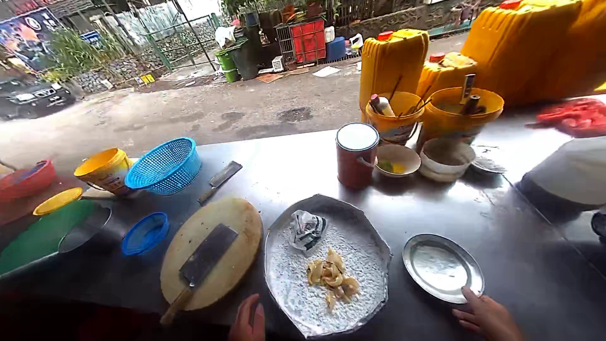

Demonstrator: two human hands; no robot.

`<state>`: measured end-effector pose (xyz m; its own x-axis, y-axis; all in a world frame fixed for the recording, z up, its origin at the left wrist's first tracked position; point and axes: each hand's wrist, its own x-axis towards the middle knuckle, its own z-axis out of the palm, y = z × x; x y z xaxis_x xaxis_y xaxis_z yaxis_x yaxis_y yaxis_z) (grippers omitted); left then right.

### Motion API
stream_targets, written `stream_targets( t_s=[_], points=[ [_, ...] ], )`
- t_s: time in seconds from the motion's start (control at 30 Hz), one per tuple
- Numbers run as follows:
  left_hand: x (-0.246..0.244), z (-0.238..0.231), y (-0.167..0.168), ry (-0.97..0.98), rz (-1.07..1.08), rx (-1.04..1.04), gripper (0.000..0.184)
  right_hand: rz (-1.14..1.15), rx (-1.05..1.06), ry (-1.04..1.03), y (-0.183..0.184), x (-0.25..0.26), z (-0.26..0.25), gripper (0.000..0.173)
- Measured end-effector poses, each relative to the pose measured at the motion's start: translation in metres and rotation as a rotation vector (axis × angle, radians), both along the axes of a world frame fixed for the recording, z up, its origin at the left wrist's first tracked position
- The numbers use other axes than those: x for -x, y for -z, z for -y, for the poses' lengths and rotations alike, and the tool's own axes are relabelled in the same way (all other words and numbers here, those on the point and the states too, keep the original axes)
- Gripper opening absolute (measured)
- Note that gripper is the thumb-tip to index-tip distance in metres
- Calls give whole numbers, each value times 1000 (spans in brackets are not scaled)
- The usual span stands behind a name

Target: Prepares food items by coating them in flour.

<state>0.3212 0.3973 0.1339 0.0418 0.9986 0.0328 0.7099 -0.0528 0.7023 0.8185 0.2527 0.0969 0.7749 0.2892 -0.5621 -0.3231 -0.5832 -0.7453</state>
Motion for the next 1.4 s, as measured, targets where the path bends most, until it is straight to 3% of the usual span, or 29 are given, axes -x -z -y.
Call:
stream_targets(
  t_s=[0.1,0.17,0.23,0.3,0.37,0.43,0.53,0.63,0.73,0.8,0.87,0.93,1.0,1.1,1.17,1.23,1.33,1.4],
  points=[
    [-89,-75,-23,248,-187,189,41,348,60,-243,-33,-9,14,63],
    [-124,-109,-11,286,-330,453,46,498,-54,-404,-60,18,-3,55],
    [-141,-125,12,229,-353,589,48,526,-128,-712,-77,67,-43,45],
    [-156,-127,25,150,-290,607,45,456,74,-1054,-90,110,-98,46],
    [-166,-120,25,146,-235,618,44,352,429,-1238,-91,134,-152,54],
    [-167,-109,21,190,-176,629,51,273,670,-1253,-75,142,-183,56],
    [-162,-93,20,292,-99,626,50,138,729,-1169,-47,147,-193,59],
    [-164,-84,16,372,38,696,56,-161,357,-769,-21,162,-187,37],
    [-169,-97,13,382,380,961,76,-439,42,-467,-50,173,-193,42],
    [-163,-117,7,401,452,1055,81,-374,50,-491,-65,158,-190,43],
    [-149,-133,8,372,344,1016,75,-157,275,-690,-51,139,-180,55],
    [-141,-137,13,323,279,1030,71,-114,413,-814,-34,142,-180,66],
    [-149,-126,11,288,339,1094,73,-184,309,-713,-22,167,-186,63],
    [-166,-111,2,216,532,1114,78,-391,-5,-481,-38,183,-200,56],
    [-161,-117,2,89,534,1029,77,-185,5,-656,-45,159,-210,54],
    [-150,-131,9,18,418,904,70,173,172,-982,-39,133,-233,59],
    [-147,-143,21,184,188,821,61,398,269,-1357,-26,151,-246,71],
    [-147,-140,11,398,11,798,69,437,209,-1518,-32,177,-219,78]
  ],
)
